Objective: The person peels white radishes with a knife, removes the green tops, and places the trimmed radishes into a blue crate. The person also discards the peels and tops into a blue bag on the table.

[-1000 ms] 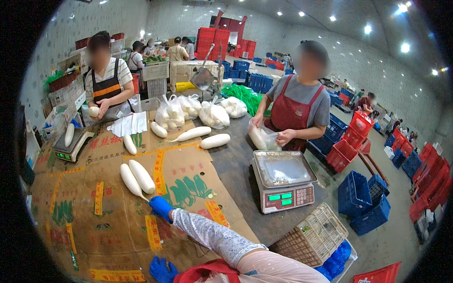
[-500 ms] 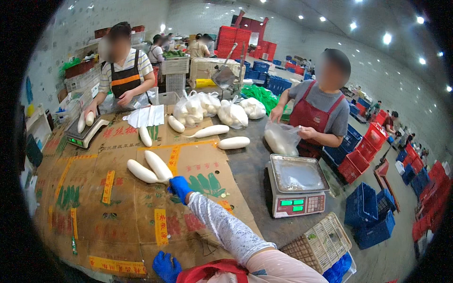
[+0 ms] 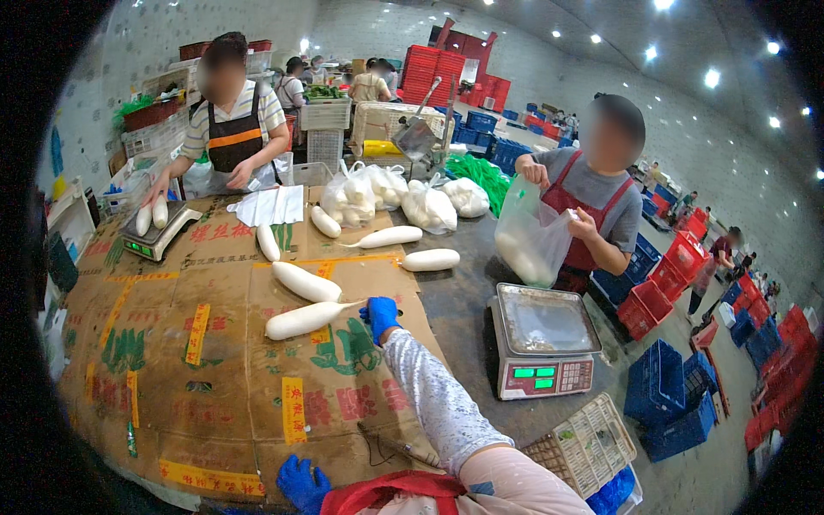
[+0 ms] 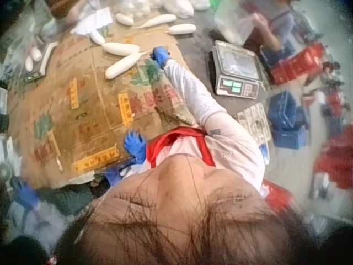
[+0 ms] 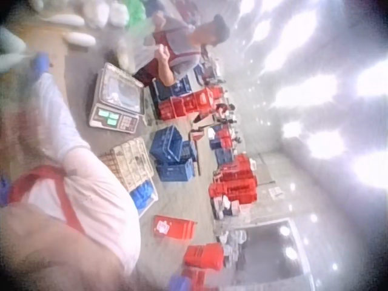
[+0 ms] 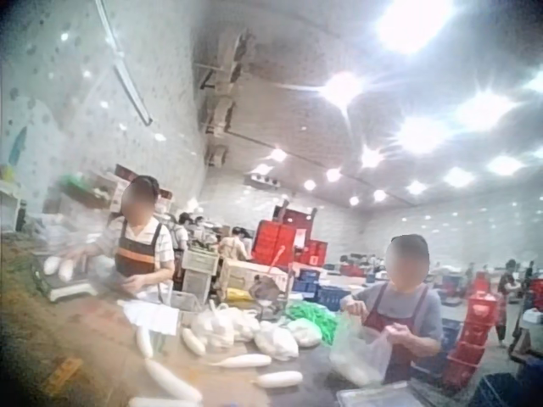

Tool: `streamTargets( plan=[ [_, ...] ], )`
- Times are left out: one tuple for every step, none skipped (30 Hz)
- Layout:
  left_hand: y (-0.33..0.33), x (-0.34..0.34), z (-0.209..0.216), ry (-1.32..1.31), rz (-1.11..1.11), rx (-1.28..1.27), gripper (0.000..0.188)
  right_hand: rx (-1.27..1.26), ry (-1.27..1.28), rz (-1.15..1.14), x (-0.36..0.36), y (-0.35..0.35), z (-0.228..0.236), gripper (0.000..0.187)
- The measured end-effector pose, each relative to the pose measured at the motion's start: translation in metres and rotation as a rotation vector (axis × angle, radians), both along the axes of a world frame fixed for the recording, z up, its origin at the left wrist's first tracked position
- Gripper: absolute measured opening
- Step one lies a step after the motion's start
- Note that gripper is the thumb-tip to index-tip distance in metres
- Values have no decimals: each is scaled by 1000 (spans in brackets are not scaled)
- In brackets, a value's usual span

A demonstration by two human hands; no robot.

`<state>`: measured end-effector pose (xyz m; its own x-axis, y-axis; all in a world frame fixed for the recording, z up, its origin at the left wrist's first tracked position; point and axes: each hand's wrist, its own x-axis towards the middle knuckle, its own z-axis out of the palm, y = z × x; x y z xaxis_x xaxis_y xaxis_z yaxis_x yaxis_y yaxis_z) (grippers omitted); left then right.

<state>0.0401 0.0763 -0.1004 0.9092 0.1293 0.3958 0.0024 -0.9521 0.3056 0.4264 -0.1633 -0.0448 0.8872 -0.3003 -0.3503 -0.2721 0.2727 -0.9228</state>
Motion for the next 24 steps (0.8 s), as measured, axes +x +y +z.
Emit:
streamTargets(
  plan=[
    [-3, 0, 15, -18, -6, 57, 27, 36, 16, -5, 1, -17, -9, 12],
    [-4, 1, 15, -12, -17, 68, 28, 71, 32, -12, 1, -35, -17, 10],
    [-2, 0, 15, -5, -17, 83, 28, 103, 48, -28, -5, -41, -17, 12],
    [-1, 0, 15, 3, -18, 97, 28, 90, 23, -37, -13, -46, -16, 14],
    [-1, -1, 16, 1, -25, 89, 28, 120, 14, -46, -19, -51, -18, 14],
    [0, -1, 17, -1, -33, 81, 28, 150, 5, -57, -26, -54, -16, 15],
    [0, -1, 19, -3, -41, 74, 28, 101, -23, -27, -34, -58, -13, 15],
    [-1, -1, 20, -1, -38, 78, 28, 51, -51, 1, -43, -61, -11, 15],
    [-3, -1, 22, -2, -35, 80, 27, 0, -81, 29, -57, -61, -1, 15],
    [-3, -1, 23, -1, -29, 85, 27, -28, -110, 72, -70, -58, 9, 16],
    [-3, -1, 25, 0, -29, 85, 27, -54, -139, 116, -84, -52, 21, 16],
    [-4, -1, 27, 0, -33, 81, 27, -84, -168, 156, -100, -46, 34, 16],
    [-4, -1, 27, 0, -36, 78, 27, -89, -215, 209, -117, -37, 47, 16],
    [-4, -1, 27, -7, -38, 73, 27, -85, -244, 279, -133, -28, 62, 17],
    [-4, -1, 25, -14, -35, 71, 28, -124, -246, 348, -146, -16, 79, 18],
    [-2, -2, 23, -20, -24, 70, 28, -161, -249, 426, -155, -1, 93, 19],
    [2, -2, 8, -18, -31, 20, 29, -112, -245, 471, -160, 13, 102, 20],
    [8, -1, -16, -15, -31, -34, 31, -102, -275, 501, -165, 22, 113, 20],
    [10, -2, -16, -4, -46, -84, 33, -88, -296, 514, -172, 23, 123, 20],
    [9, -2, -17, 38, -71, -123, 31, -72, -317, 534, -178, 25, 134, 20],
    [1, 1, 1, 81, -68, -171, 29, -54, -361, 546, -185, 28, 146, 19],
    [-1, -2, 14, 125, -47, -220, 27, -44, -383, 571, -187, 32, 155, 18],
    [-2, -2, 8, 49, -41, -177, 28, -30, -370, 569, -187, 35, 163, 18],
    [-2, -4, 8, 57, -31, -176, 27, -18, -358, 562, -186, 36, 168, 18]
  ],
)
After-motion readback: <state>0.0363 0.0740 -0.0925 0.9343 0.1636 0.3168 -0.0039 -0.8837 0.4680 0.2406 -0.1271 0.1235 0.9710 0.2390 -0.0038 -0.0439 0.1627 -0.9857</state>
